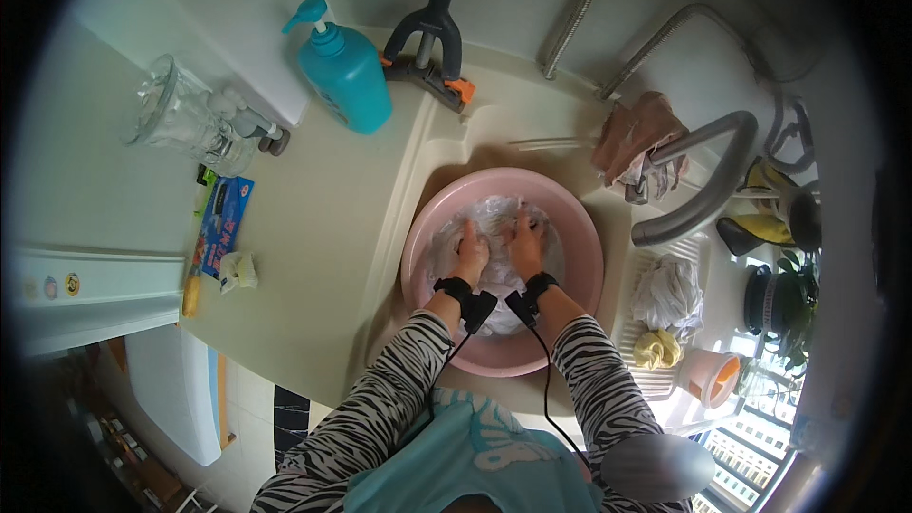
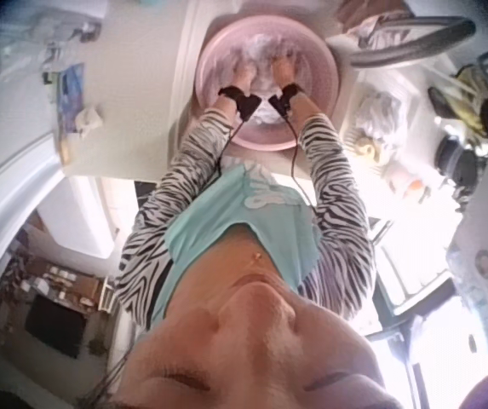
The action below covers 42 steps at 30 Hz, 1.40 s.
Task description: The person hand-washes a white garment in a pink basin at a kitchen sink. They rub the fabric with both hands, apply soap from a yellow sponge, rinse under running water, and wring out the garment. The garment is then placed on the sink edge.
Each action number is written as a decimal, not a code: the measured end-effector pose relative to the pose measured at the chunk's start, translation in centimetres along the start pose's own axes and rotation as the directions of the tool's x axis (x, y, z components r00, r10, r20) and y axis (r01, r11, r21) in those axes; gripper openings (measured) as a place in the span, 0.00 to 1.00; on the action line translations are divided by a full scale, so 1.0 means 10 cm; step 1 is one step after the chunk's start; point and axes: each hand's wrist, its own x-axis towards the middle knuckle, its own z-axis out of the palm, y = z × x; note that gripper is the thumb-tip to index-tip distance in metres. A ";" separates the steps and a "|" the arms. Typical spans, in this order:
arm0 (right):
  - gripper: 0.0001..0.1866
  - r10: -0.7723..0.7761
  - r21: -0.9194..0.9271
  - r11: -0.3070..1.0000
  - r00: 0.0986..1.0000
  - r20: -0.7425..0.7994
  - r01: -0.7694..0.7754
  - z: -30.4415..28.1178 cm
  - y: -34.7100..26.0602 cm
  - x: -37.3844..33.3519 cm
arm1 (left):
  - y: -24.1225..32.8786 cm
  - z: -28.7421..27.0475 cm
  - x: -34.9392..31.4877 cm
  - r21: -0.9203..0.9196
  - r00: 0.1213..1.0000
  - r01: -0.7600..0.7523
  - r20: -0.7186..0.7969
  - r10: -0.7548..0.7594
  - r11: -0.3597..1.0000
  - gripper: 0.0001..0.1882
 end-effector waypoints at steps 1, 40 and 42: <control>0.21 -0.124 -0.088 0.988 0.992 0.030 0.126 0.01 0.01 -0.03 | -0.04 0.05 0.04 -0.032 0.995 0.080 0.061 -0.078 0.996 0.22; 0.18 -0.370 -0.015 0.926 0.915 0.160 0.377 -0.05 0.00 0.33 | 0.57 -0.27 -0.21 -0.608 0.936 0.296 0.031 -0.350 0.737 0.25; 0.16 -0.347 -0.162 0.905 0.902 0.257 0.394 0.07 0.02 0.28 | 0.55 -0.28 -0.23 -0.570 0.949 0.291 0.072 -0.307 0.768 0.30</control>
